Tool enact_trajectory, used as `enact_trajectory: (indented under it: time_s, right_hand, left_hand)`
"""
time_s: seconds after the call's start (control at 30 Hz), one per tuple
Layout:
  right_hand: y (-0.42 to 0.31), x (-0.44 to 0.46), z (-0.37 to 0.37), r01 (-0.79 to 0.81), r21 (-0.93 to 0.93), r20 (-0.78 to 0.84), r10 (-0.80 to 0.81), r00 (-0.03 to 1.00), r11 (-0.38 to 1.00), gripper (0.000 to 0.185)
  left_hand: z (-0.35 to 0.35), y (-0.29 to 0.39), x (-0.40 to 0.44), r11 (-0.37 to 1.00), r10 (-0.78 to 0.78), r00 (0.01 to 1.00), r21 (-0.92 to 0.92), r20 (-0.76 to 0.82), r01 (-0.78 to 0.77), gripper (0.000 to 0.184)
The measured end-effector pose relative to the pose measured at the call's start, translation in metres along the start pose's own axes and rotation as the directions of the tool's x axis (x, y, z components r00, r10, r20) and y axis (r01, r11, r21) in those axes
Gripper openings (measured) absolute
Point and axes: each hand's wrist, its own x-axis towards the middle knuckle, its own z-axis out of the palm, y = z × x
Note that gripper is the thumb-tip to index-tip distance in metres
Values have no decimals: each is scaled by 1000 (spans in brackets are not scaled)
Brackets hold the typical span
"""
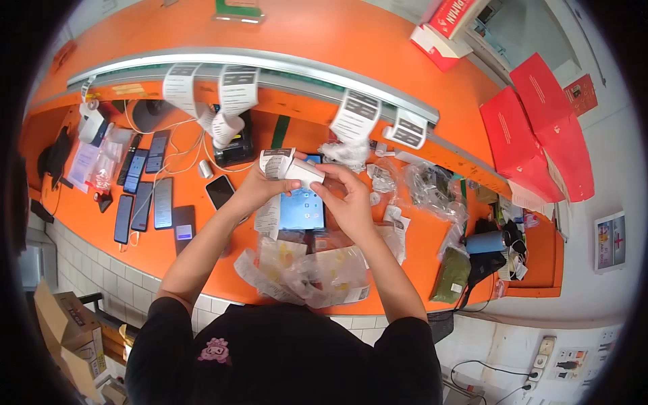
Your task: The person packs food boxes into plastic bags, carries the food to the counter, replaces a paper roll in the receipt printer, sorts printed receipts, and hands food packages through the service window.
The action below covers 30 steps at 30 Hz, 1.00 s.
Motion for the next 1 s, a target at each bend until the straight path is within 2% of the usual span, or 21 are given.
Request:
enact_trajectory:
  time_s: [0.1, 0.13, 0.17, 0.2, 0.23, 0.27, 0.37, 0.4, 0.5, 0.53, 0.57, 0.67, 0.7, 0.77, 0.8, 0.83, 0.87, 0.9, 0.93, 0.97, 1.0]
  right_hand:
    - [-13, -2, 34, -120, 19, -11, 120, 993, 993, 21]
    - [-14, -2, 43, -88, -123, -26, 86, 996, 989, 18]
    - [-15, 0, 52, -92, -126, -21, 90, 996, 988, 18]
    - [-17, 3, 61, 77, -321, 24, -73, 997, 944, 18]
    - [-19, 7, 69, 247, -491, 103, -226, 969, 836, 17]
    - [-15, 8, 82, 246, -491, 96, -229, 969, 836, 14]
    - [-15, 19, 110, 249, -500, 160, -194, 968, 830, 7]
    - [-11, 25, 118, 217, -464, 183, -146, 972, 859, 9]
    - [-1, 47, 139, 272, -431, 265, -167, 950, 860, 11]
    - [5, 54, 144, 338, -448, 321, -204, 925, 828, 12]
    - [10, 60, 150, 349, -445, 341, -205, 918, 824, 12]
    - [26, 78, 166, 594, -485, 545, -309, 780, 642, 9]
    - [39, 84, 168, 652, -444, 579, -359, 732, 614, 9]
    - [53, 98, 173, 785, -405, 688, -409, 599, 469, 9]
    - [61, 106, 174, 791, -398, 696, -408, 590, 465, 9]
    - [65, 116, 178, 763, -421, 676, -391, 624, 490, 10]
    - [70, 125, 180, 733, -445, 655, -372, 658, 515, 13]
    - [91, 135, 176, 638, -425, 617, -310, 723, 642, 14]
    - [95, 143, 181, 316, -464, 451, -86, 888, 828, 18]
    - [100, 153, 185, -47, -431, 282, 184, 942, 901, 21]
    - [120, 171, 185, 325, -626, 328, -139, 934, 709, 29]
  left_hand:
    - [-33, 4, -19, 1000, -20, 1000, -12, 23, 20, 49]
    - [-44, 7, -25, 997, -64, 998, 41, 9, 63, 48]
    - [-53, 9, -31, 997, -64, 998, 34, 5, 64, 48]
    - [-61, 11, -38, 995, -49, 999, 87, -21, 51, 46]
    - [-68, 14, -44, 990, -30, 998, 139, -48, 36, 45]
    - [-76, 3, -47, 992, 92, 994, 94, -67, -85, 45]
    - [-98, -2, -60, 998, 66, 989, 26, -135, -63, 47]
    - [-105, -2, -64, 998, 49, 988, 51, -146, -42, 49]
    - [-134, -19, -66, 997, 37, 970, 71, -242, -20, 48]
    - [-141, -11, -68, 990, -104, 957, -117, -270, 75, 40]
    - [-148, -10, -66, 990, -95, 954, -125, -286, 61, 40]
    - [-174, -13, -53, 936, -266, 902, -313, -339, 158, 36]
    - [-186, -16, -46, 937, -257, 902, -318, -348, 144, 36]
    - [-206, -13, -33, 840, -297, 878, -540, -376, 54, 33]
    - [-211, -13, -23, 888, -257, 860, -460, -440, 30, 30]
    - [-220, -18, -9, 886, -252, 859, -463, -446, 20, 30]
    - [-231, -32, 9, 987, -68, 851, -162, -520, -20, 29]
    - [-239, -39, 23, 986, 129, 835, 156, -534, -52, 29]
    - [-242, -39, 32, 972, 163, 812, 233, -561, -34, 28]
    - [-246, -40, 37, 972, 169, 806, 232, -568, -41, 28]
    - [-250, -42, 43, 971, 166, 836, 232, -523, -48, 27]
